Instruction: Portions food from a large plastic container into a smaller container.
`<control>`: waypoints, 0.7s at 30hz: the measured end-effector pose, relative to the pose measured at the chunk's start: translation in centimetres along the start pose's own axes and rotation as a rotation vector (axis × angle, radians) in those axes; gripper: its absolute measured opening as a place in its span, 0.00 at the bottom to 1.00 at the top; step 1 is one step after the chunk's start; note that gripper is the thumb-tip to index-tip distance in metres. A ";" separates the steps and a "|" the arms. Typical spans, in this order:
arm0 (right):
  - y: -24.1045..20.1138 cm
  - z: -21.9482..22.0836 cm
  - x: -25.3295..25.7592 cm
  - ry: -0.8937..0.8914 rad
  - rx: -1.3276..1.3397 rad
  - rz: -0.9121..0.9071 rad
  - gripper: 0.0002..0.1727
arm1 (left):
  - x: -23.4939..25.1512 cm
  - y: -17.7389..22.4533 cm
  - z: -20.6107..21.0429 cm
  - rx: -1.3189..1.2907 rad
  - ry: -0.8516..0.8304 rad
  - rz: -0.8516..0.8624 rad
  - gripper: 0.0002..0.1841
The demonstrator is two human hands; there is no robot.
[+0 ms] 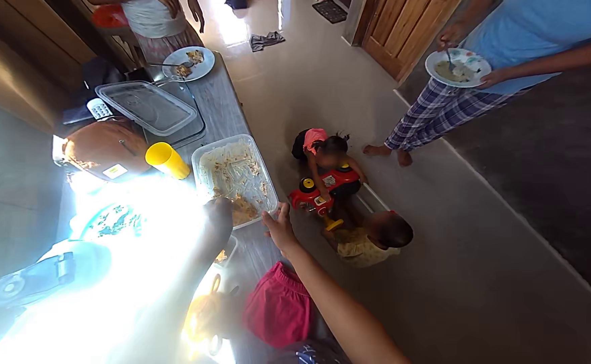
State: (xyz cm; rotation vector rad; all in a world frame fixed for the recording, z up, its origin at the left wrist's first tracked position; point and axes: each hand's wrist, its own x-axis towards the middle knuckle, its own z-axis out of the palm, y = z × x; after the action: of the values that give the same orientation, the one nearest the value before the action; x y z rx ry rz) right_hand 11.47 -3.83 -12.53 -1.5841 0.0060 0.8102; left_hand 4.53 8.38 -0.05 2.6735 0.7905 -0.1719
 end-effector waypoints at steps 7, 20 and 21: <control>0.1 -0.1 0.0 -0.006 0.016 0.009 0.38 | 3.0 0.3 0.3 0.029 -0.058 0.045 0.18; -0.9 0.7 -0.6 0.013 0.236 0.036 0.35 | 4.2 -0.3 1.4 -0.051 -0.057 0.026 0.16; -0.8 0.7 -0.5 0.014 0.242 0.034 0.36 | 4.2 -0.4 1.4 -0.052 -0.049 0.036 0.16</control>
State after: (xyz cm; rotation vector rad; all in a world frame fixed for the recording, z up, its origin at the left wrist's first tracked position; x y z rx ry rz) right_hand 11.06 -3.27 -11.55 -1.3645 0.1370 0.7935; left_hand 7.79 10.24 -2.38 2.6223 0.7212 -0.2045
